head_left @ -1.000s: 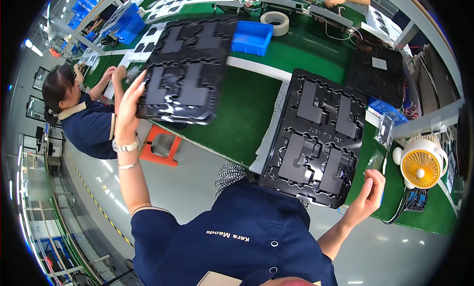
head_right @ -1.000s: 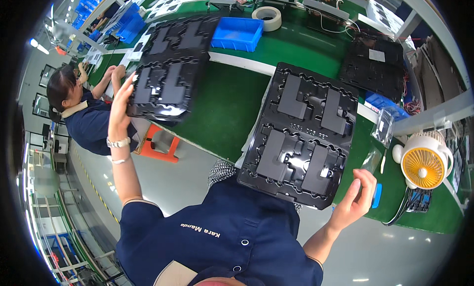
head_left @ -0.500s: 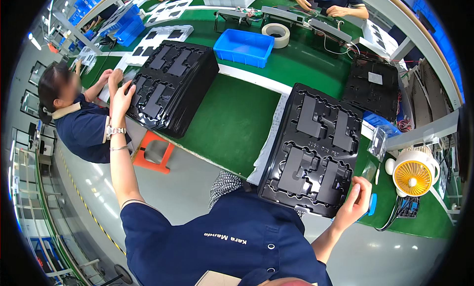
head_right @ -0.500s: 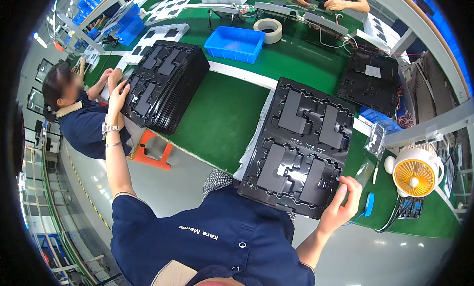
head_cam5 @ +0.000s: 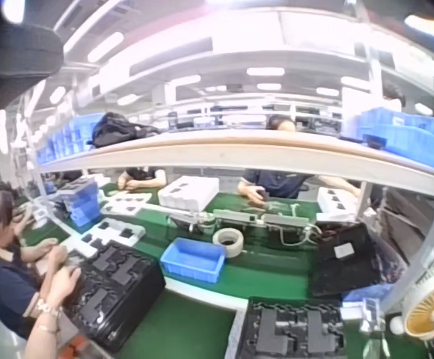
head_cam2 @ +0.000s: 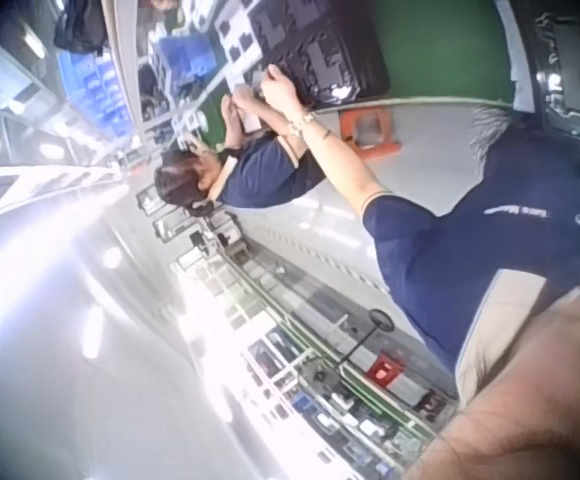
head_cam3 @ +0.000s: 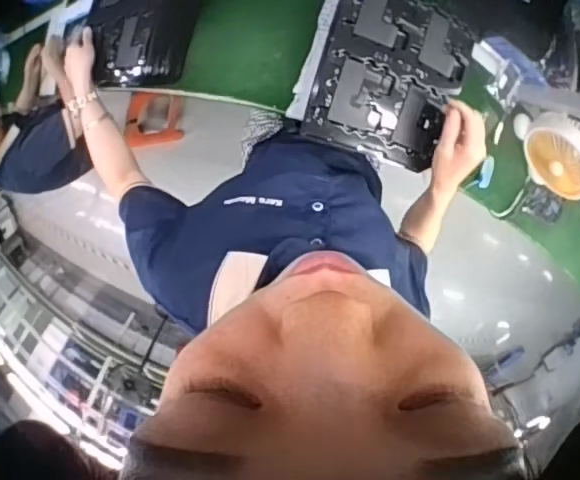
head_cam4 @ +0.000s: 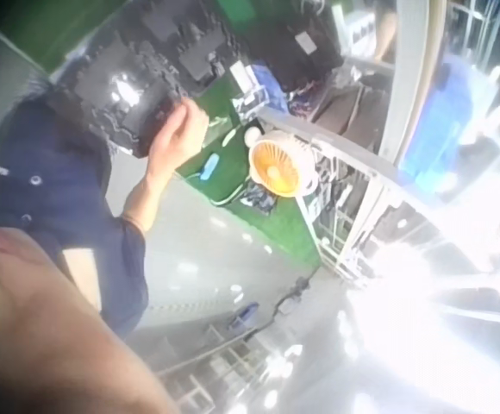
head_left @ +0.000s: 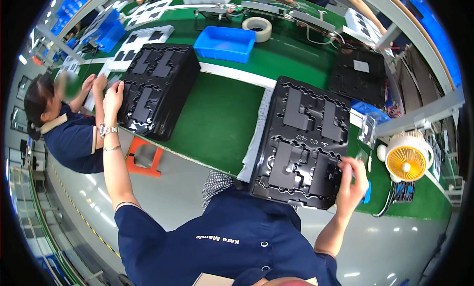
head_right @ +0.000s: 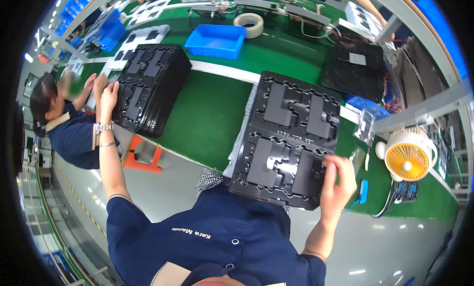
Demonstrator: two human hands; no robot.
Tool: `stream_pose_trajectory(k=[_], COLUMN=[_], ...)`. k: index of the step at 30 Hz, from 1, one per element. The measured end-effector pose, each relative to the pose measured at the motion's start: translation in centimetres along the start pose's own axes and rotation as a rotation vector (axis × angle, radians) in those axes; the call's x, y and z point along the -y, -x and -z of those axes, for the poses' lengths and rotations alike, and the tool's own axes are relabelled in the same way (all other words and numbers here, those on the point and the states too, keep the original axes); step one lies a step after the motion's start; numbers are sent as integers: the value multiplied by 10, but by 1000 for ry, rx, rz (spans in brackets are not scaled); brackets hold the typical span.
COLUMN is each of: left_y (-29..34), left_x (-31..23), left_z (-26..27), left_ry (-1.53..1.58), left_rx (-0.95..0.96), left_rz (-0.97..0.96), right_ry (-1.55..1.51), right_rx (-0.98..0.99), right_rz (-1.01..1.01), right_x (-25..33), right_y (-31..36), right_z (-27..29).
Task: The recorder is placing small black plastic housing components into a tray at an industrial assembly line.
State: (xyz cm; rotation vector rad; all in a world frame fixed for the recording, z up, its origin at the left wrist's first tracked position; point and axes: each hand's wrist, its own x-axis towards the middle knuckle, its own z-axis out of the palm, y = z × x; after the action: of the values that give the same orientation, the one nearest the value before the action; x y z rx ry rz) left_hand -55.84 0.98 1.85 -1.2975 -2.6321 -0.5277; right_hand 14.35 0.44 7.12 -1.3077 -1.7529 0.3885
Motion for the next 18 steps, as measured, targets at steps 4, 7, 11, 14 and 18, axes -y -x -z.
stream_pose_trajectory(k=[4, 7, 11, 14, 18], left_y=[11, 24, 37, 51, 60], left_x=[-7, -22, -40, -71, -91], left_z=[-3, 1, 7, 15, 11], left_ry=[56, 55, 65, -15, 141], left_rx=[-77, -91, -33, -7, -230], left_rz=[-51, -12, 23, 38, -132], right_ry=[56, 83, 200, 389, 415], right_rx=[269, 378, 444, 383, 385], right_rz=[195, 326, 392, 439, 407], right_x=[12, 8, 2, -10, -13], right_y=[-38, -67, -108, -124, -133], right_z=[-12, -33, -72, -104, -116])
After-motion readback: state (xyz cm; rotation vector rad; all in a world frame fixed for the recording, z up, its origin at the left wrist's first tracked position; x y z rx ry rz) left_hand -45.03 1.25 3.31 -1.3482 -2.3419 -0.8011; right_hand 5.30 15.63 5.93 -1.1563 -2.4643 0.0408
